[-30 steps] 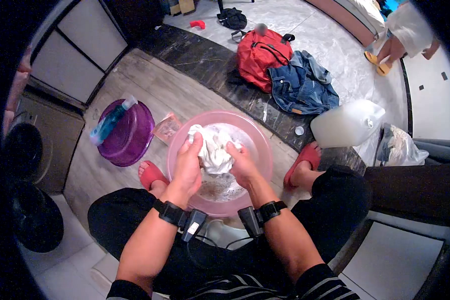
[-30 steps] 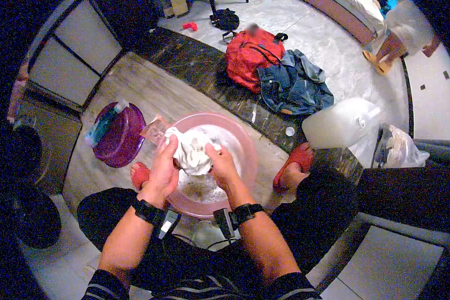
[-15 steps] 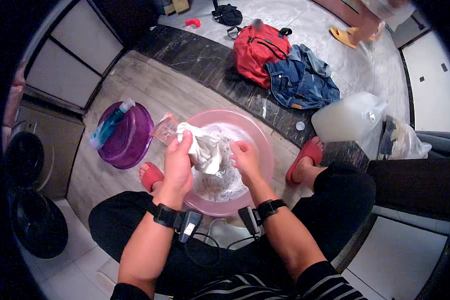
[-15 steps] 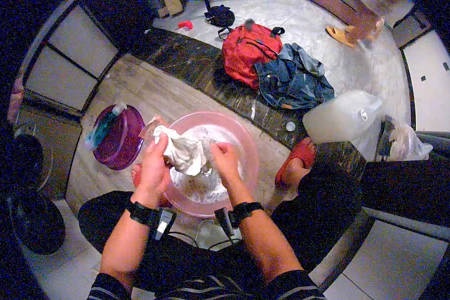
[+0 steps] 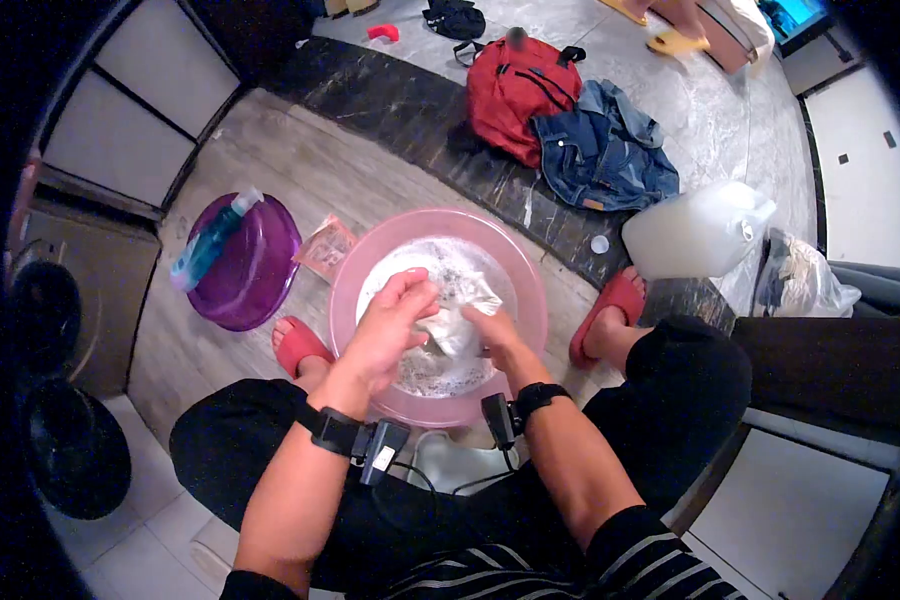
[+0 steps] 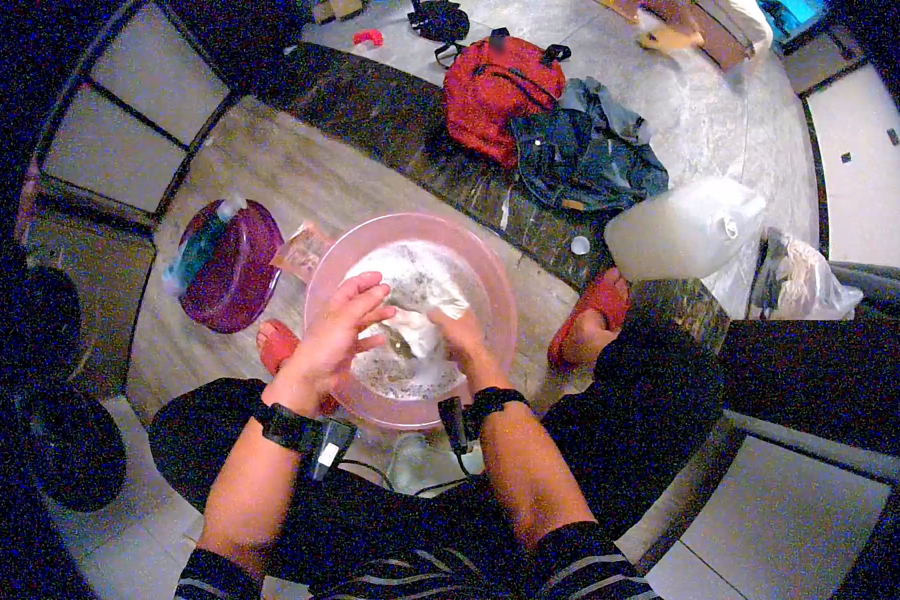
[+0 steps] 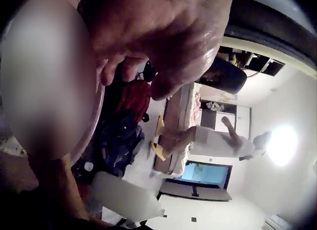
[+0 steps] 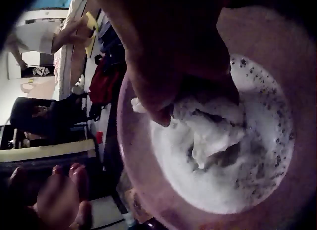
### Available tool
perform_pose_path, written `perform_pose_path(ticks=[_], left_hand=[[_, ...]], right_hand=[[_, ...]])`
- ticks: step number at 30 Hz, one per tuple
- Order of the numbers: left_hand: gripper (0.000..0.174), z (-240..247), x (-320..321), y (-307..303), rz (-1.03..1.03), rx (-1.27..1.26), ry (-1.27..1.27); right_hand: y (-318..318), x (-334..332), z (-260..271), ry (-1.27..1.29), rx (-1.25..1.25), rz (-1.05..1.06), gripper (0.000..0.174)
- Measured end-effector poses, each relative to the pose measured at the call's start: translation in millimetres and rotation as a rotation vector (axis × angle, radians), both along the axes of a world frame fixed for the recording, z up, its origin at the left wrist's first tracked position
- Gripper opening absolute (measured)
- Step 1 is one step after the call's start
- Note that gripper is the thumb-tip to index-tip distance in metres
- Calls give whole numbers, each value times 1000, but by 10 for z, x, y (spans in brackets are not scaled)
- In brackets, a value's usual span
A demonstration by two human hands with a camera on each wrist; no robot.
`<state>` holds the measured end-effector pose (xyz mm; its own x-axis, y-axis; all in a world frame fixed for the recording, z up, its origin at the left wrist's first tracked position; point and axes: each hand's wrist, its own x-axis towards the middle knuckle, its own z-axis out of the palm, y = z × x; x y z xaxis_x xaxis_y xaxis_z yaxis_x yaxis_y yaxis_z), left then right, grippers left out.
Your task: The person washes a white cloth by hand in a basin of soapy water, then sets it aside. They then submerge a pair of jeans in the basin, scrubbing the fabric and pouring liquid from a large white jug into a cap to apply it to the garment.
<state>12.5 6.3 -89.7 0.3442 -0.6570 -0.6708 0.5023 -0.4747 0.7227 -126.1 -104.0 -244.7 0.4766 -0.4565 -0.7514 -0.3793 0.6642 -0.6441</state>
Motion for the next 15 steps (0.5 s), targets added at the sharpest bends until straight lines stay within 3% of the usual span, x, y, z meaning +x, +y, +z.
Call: perform_pose_path(ticks=[3, 5, 8, 9, 15], left_hand=[[47, -27, 66, 34, 50, -12, -5], [47, -56, 71, 31, 44, 1, -8], [47, -78, 76, 23, 36, 19, -24], [47, -88, 81, 25, 33, 25, -32], [48, -167, 111, 28, -5, 36, -66]], right_hand=[[36, -246, -1074, 99, -308, -8, 60], [28, -273, -976, 195, -598, 125, 68], [141, -122, -249, 563, -806, 497, 71], [145, -121, -195, 583, -768, 678, 76], [502, -205, -373, 614, -1036, 1216, 69]])
